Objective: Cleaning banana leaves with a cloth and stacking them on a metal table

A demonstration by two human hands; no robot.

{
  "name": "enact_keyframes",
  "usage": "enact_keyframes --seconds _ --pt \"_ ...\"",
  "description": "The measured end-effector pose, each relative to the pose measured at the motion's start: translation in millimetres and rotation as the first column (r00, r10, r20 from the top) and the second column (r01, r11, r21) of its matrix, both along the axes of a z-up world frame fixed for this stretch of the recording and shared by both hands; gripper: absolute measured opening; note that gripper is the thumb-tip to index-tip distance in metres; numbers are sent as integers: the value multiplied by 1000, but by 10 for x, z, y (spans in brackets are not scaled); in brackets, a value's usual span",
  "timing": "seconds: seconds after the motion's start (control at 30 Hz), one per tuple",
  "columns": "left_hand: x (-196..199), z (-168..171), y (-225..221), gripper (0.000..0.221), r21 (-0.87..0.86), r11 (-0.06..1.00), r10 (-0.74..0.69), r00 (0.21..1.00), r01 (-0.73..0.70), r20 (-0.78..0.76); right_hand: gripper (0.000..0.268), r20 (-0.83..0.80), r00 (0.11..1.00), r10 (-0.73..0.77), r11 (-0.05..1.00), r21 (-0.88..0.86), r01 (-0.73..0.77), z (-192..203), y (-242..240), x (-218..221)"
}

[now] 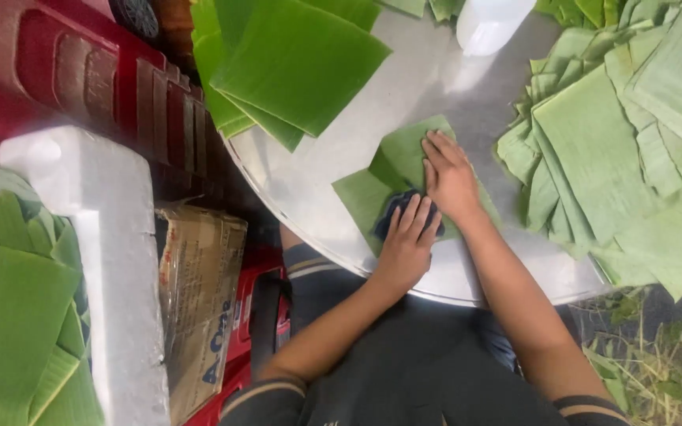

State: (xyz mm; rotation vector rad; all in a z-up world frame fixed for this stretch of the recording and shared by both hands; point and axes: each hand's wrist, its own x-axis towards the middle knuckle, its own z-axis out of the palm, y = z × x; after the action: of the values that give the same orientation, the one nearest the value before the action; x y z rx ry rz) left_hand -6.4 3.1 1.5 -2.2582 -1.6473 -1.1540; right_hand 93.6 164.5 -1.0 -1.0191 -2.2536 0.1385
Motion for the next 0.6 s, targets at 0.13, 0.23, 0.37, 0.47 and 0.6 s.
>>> enact_keyframes --seconds 0.13,0.23,0.37,0.47,0.6 --pt "-253 -161 -216 41 -120 993 26 999 -21 44 33 27 1000 7 1000 -29 -6 11 -111 19" --pt "-602 -163 -316 40 -185 979 93 995 -84 39 34 7 1000 3 1000 -31 -2 23 -95 4" --pt "-1097 -252 -369 41 -245 927 266 958 -285 -109 32 -17 1000 8 1000 -25 -9 64 -113 3" --pt "-1552 -49 -441 40 -236 886 386 917 -399 -102 32 -51 999 15 999 -46 -17 54 -106 3" --pt "-1422 -15 -492 36 -33 918 396 910 -395 126 32 -53 999 6 998 -63 -10 98 -132 0"
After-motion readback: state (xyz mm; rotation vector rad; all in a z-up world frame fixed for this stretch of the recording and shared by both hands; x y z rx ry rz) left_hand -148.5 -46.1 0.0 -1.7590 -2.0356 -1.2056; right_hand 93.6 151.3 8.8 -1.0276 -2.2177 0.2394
